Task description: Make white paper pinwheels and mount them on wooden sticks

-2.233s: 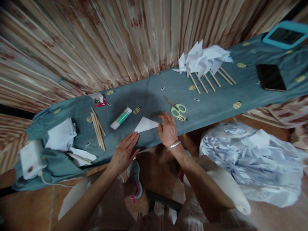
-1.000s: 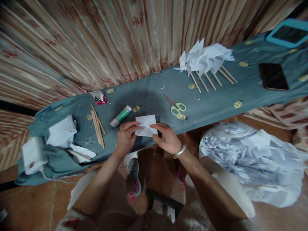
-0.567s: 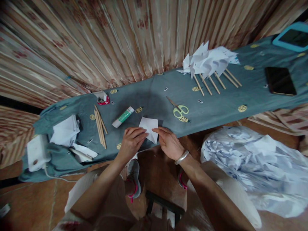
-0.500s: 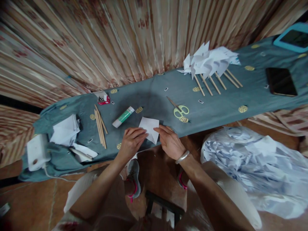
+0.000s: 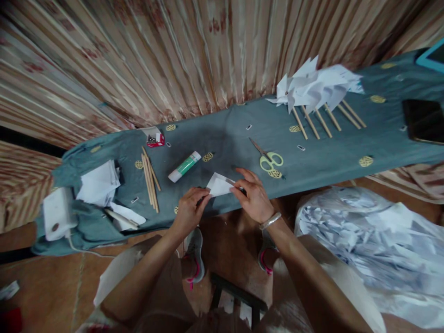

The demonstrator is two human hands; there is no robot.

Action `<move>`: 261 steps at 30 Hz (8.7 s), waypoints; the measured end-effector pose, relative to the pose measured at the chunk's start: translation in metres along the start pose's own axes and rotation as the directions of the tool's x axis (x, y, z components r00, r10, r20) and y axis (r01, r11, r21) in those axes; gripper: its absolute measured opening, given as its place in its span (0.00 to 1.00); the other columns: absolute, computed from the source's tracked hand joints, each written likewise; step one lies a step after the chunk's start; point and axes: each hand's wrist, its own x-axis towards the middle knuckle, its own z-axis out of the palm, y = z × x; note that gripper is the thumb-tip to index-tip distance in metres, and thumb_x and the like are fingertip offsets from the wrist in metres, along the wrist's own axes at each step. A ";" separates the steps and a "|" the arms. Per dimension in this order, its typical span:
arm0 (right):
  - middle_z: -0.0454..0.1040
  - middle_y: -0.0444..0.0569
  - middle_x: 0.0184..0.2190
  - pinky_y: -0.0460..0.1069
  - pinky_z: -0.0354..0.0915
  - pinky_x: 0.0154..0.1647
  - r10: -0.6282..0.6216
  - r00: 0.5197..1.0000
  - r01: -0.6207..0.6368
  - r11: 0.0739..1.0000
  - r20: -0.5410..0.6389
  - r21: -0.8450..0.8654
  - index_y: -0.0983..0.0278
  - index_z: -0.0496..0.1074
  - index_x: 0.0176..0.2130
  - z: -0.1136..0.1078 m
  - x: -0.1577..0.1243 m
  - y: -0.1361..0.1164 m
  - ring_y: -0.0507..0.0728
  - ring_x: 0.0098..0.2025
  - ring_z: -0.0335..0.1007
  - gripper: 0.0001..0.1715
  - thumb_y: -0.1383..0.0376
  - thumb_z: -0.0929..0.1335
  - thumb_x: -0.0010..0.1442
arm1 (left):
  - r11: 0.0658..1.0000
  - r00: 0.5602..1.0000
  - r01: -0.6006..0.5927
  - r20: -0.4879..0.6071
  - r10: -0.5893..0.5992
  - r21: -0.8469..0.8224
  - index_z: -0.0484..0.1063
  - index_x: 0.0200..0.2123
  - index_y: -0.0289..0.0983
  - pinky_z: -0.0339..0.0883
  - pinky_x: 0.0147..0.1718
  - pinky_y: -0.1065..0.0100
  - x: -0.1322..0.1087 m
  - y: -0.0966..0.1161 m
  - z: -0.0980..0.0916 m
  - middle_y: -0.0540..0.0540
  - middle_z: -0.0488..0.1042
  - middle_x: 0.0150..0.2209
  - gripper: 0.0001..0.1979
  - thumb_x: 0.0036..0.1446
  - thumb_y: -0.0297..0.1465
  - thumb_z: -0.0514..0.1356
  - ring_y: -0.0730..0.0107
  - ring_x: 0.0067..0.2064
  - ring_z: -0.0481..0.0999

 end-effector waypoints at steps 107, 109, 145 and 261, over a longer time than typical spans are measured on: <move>0.71 0.55 0.53 0.57 0.64 0.55 0.076 0.945 -0.106 0.991 -0.318 -0.078 0.61 0.71 0.44 -0.041 0.011 -0.011 0.60 0.55 0.68 0.15 0.68 0.61 0.58 | 0.592 0.836 0.499 0.171 -0.522 -0.633 0.70 0.17 0.34 0.54 0.18 0.73 0.042 0.008 0.005 0.52 0.66 0.14 0.19 0.41 0.45 0.65 0.78 0.17 0.61; 0.72 0.57 0.52 0.55 0.65 0.54 0.121 0.942 -0.197 0.954 -0.313 -0.226 0.63 0.70 0.47 -0.049 0.014 -0.001 0.61 0.53 0.69 0.17 0.68 0.61 0.59 | 0.661 0.855 0.459 0.093 -0.511 -0.594 0.70 0.17 0.34 0.54 0.19 0.73 0.043 0.005 0.005 0.52 0.66 0.15 0.19 0.43 0.45 0.64 0.77 0.18 0.61; 0.77 0.49 0.29 0.44 0.59 0.23 0.273 0.895 -0.444 0.473 0.353 0.761 0.66 0.74 0.43 -0.009 0.007 -0.058 0.49 0.26 0.66 0.33 0.46 0.73 0.47 | 0.684 0.758 0.320 -0.256 -0.600 -0.656 0.80 0.32 0.31 0.68 0.31 0.67 0.057 -0.002 -0.062 0.43 0.81 0.31 0.18 0.43 0.40 0.66 0.64 0.31 0.77; 0.71 0.44 0.23 0.45 0.64 0.25 0.109 0.765 -0.607 0.454 0.635 0.653 0.67 0.76 0.45 -0.001 0.026 -0.037 0.48 0.24 0.65 0.29 0.51 0.74 0.49 | 0.647 0.772 0.411 -0.131 -0.621 -0.643 0.79 0.31 0.34 0.70 0.32 0.68 0.063 -0.032 -0.043 0.47 0.80 0.29 0.12 0.47 0.38 0.67 0.67 0.31 0.77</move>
